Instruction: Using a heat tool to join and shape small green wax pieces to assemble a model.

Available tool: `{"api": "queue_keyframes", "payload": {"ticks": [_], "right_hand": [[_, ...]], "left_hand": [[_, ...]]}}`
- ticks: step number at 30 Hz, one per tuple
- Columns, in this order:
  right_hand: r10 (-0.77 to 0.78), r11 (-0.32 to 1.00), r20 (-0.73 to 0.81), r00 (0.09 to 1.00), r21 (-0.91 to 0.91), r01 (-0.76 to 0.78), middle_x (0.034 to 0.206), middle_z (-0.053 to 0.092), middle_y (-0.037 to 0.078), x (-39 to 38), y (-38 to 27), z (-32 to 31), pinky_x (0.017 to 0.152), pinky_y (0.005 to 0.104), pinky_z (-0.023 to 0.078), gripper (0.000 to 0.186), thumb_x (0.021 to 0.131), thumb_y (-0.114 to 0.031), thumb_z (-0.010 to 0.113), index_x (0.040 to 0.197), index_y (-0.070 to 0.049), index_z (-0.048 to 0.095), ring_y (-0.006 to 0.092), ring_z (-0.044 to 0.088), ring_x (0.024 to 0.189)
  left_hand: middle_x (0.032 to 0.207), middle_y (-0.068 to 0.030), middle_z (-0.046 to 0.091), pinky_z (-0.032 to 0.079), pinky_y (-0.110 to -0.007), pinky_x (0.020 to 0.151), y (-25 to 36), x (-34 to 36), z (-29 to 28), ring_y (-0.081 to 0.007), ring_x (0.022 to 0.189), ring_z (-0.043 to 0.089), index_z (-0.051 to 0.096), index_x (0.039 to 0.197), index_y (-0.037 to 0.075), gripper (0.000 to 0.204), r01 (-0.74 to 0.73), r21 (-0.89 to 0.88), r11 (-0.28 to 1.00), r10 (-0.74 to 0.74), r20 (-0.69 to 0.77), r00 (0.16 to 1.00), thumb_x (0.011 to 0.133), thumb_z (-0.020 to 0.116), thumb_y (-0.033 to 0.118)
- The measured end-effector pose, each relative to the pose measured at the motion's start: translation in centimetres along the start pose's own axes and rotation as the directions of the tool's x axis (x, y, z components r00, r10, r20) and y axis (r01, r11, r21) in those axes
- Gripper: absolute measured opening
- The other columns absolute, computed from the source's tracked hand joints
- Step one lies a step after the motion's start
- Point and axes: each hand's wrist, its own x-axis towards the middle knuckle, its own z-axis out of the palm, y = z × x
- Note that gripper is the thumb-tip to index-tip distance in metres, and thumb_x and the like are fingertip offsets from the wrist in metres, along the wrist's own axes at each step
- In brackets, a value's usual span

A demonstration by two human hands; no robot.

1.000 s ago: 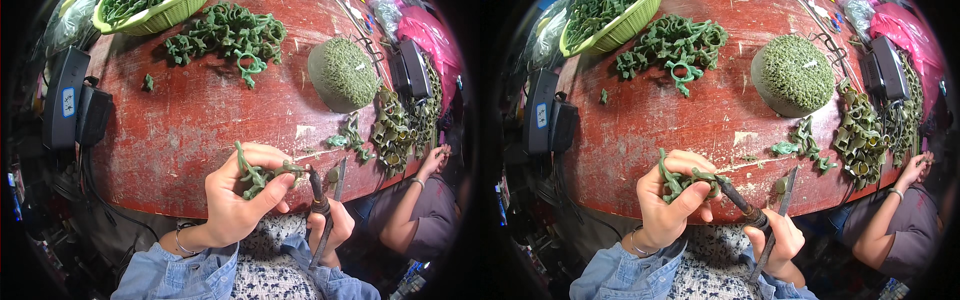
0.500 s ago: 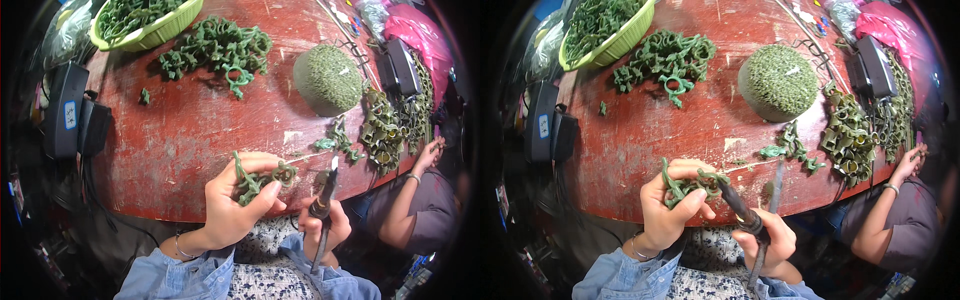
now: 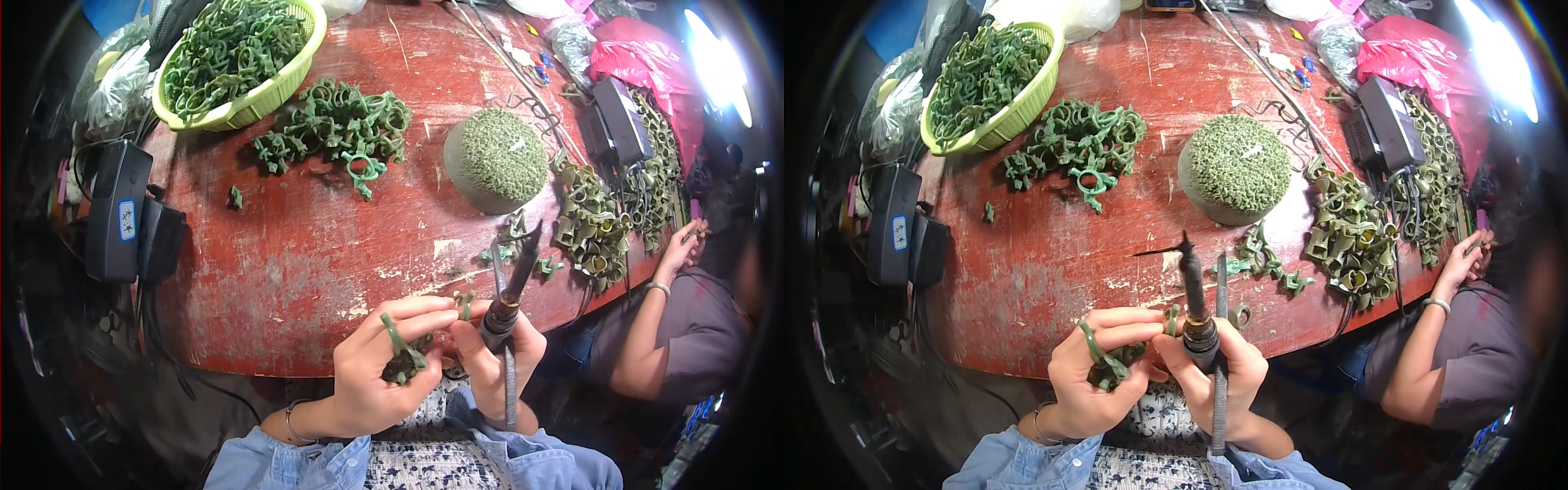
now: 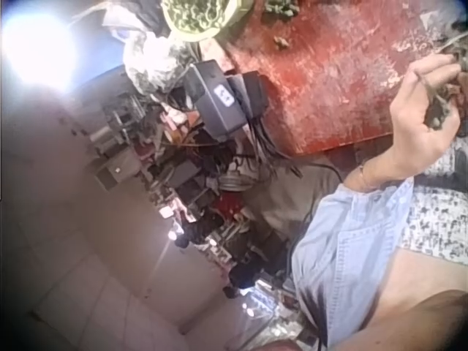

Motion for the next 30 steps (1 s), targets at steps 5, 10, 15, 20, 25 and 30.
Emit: {"api": "queue_keyframes", "payload": {"ticks": [5,10,15,20,25,30], "right_hand": [[0.098,0.959,0.091,0.991,0.256,-0.119,0.077,0.063,0.008,0.3,-0.6,-1.4,0.065,0.0239,0.048,0.014,0.075,0.0,0.067,0.086,0.003,0.059,0.0126,0.061,0.074],[0.037,0.949,0.323,0.946,0.285,-0.135,0.077,0.064,0.011,1.0,-1.3,-3.1,0.067,0.0268,0.049,0.017,0.074,-0.007,0.07,0.084,0.004,0.061,0.0146,0.062,0.073],[-0.034,0.999,0.25,0.968,0.043,0.024,0.075,0.064,0.007,1.5,-1.3,-3.7,0.062,0.0224,0.045,0.021,0.072,-0.006,0.07,0.09,0.003,0.062,0.0087,0.059,0.068],[-0.24,0.866,-0.157,0.958,-0.48,0.138,0.066,0.055,0.005,2.8,-0.5,-4.9,0.056,0.0238,0.042,0.027,0.08,-0.016,0.065,0.096,0.005,0.058,0.011,0.05,0.058],[-0.432,0.616,-0.185,0.883,-0.775,0.139,0.073,0.06,0.018,3.5,0.6,-4.9,0.059,0.0316,0.046,0.021,0.078,-0.011,0.065,0.092,0.003,0.059,0.0283,0.059,0.061],[-0.455,0.588,-0.172,0.874,-0.795,0.15,0.072,0.06,0.017,3.8,0.7,-4.7,0.059,0.0319,0.046,0.021,0.077,-0.01,0.066,0.091,0.003,0.059,0.0289,0.059,0.061]], "left_hand": [[0.101,-0.0119,0.058,0.048,-0.023,0.065,-0.2,0.7,-0.7,-0.0129,0.082,0.058,0.06,0.101,0.001,0.027,0.307,-0.349,0.886,-0.308,0.054,0.95,0.075,0.065,0.002],[0.087,-0.005,0.062,0.045,-0.019,0.053,-0.2,2.4,-1.8,-0.0058,0.071,0.056,0.059,0.104,0.001,0.025,0.617,-0.434,0.657,-0.391,0.505,0.77,0.08,0.063,0.008],[0.091,-0.0075,0.06,0.046,-0.019,0.05,-0.3,2.2,-0.8,-0.0076,0.066,0.056,0.06,0.098,-0.001,0.018,0.592,-0.597,0.541,-0.381,0.453,0.806,0.081,0.062,0.005],[0.099,-0.0135,0.056,0.049,-0.02,0.051,-0.7,1.8,-0.7,-0.0105,0.063,0.058,0.06,0.089,-0.003,0.014,0.412,-0.555,0.723,-0.381,0.178,0.907,0.076,0.063,-0.004],[0.099,-0.0151,0.056,0.049,-0.02,0.052,-1.2,1.5,-0.3,-0.0105,0.062,0.059,0.058,0.086,-0.004,0.012,0.377,-0.572,0.729,-0.393,0.102,0.914,0.074,0.063,-0.006],[0.098,-0.0155,0.056,0.049,-0.021,0.054,-1.2,1.4,-0.3,-0.0108,0.062,0.059,0.056,0.086,-0.004,0.014,0.371,-0.613,0.698,-0.421,0.068,0.904,0.075,0.063,-0.007]]}}
